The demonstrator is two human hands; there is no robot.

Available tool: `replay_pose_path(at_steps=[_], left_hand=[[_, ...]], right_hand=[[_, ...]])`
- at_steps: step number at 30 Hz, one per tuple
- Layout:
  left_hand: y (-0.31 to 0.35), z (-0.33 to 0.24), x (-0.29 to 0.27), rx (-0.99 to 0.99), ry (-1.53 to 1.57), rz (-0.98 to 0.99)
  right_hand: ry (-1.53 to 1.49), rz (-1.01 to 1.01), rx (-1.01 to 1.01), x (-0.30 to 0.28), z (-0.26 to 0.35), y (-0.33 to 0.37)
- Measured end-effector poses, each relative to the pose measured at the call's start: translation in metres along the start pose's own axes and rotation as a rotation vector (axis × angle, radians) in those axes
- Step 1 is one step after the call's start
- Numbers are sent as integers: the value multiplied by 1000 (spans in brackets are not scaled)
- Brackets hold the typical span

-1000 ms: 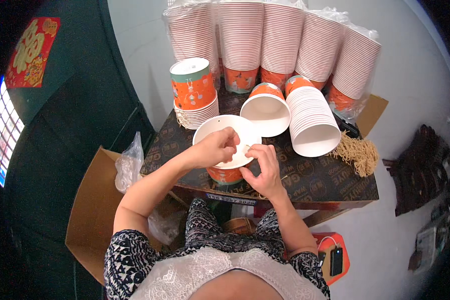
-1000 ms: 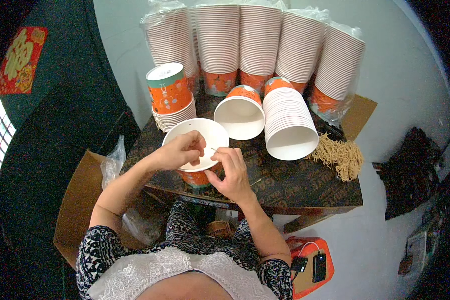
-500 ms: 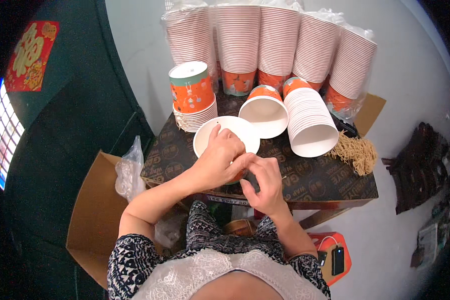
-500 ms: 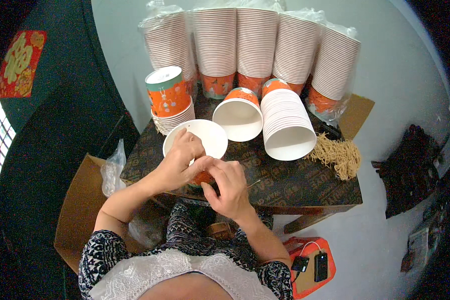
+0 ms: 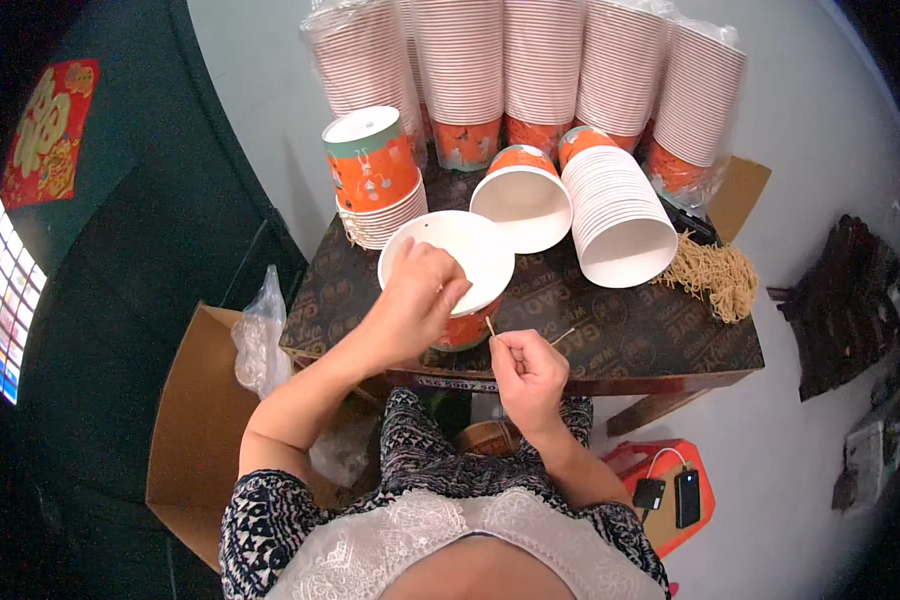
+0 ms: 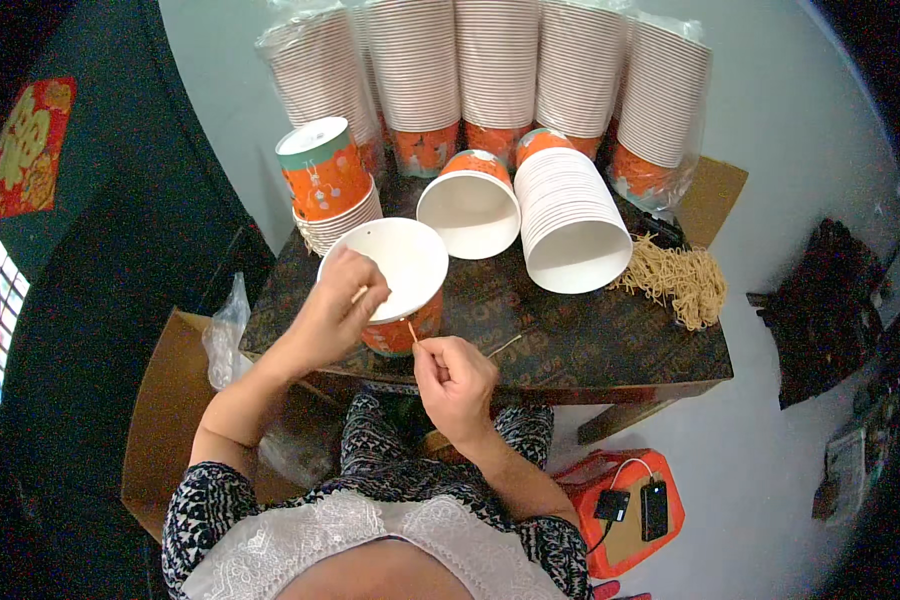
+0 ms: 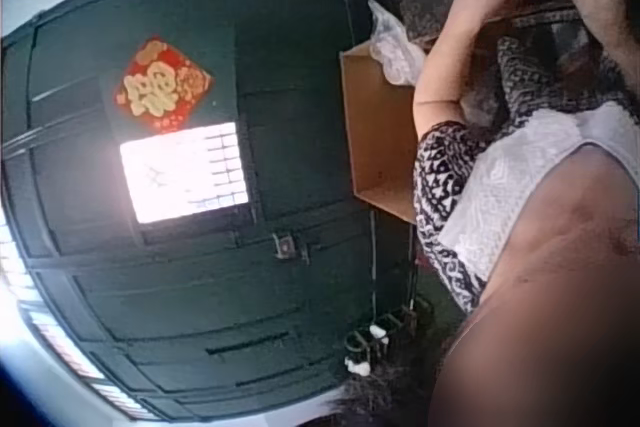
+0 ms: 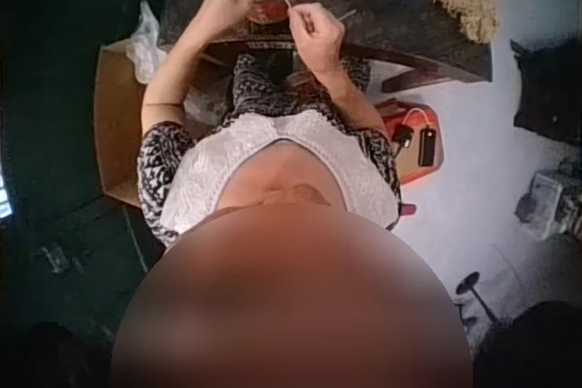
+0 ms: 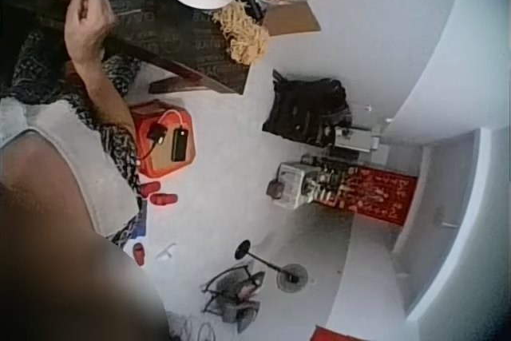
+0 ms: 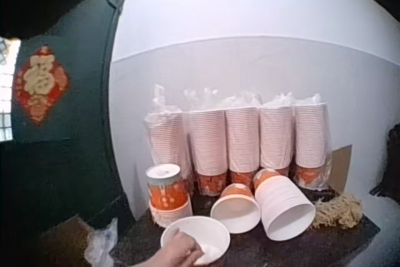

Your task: Secure paper cups with rubber bands.

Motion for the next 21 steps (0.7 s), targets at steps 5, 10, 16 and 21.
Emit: replay_pose_path(at_steps=[5, 10, 16, 21], left_hand=[[3, 16, -12, -58, -22, -73], [4, 20, -13, -82, -8, -69], [4, 23, -12, -80, -7, -54], [0, 23, -10, -55, -25, -25]], right_hand=[[-68, 81, 125, 11, -11, 2], [-84, 111, 160, 18, -19, 2], [-72, 114, 183, 20, -23, 0], [-60, 121, 185, 22, -25, -2]])
Point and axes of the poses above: each hand's wrist, its own y-axis away from the middle knuckle, its own x-axis out of the palm, z = x × y, the point moved 6 cm from there along -y, towards the middle knuckle, and after that the axes turned 1 degree about z, right-handed, at the moved point
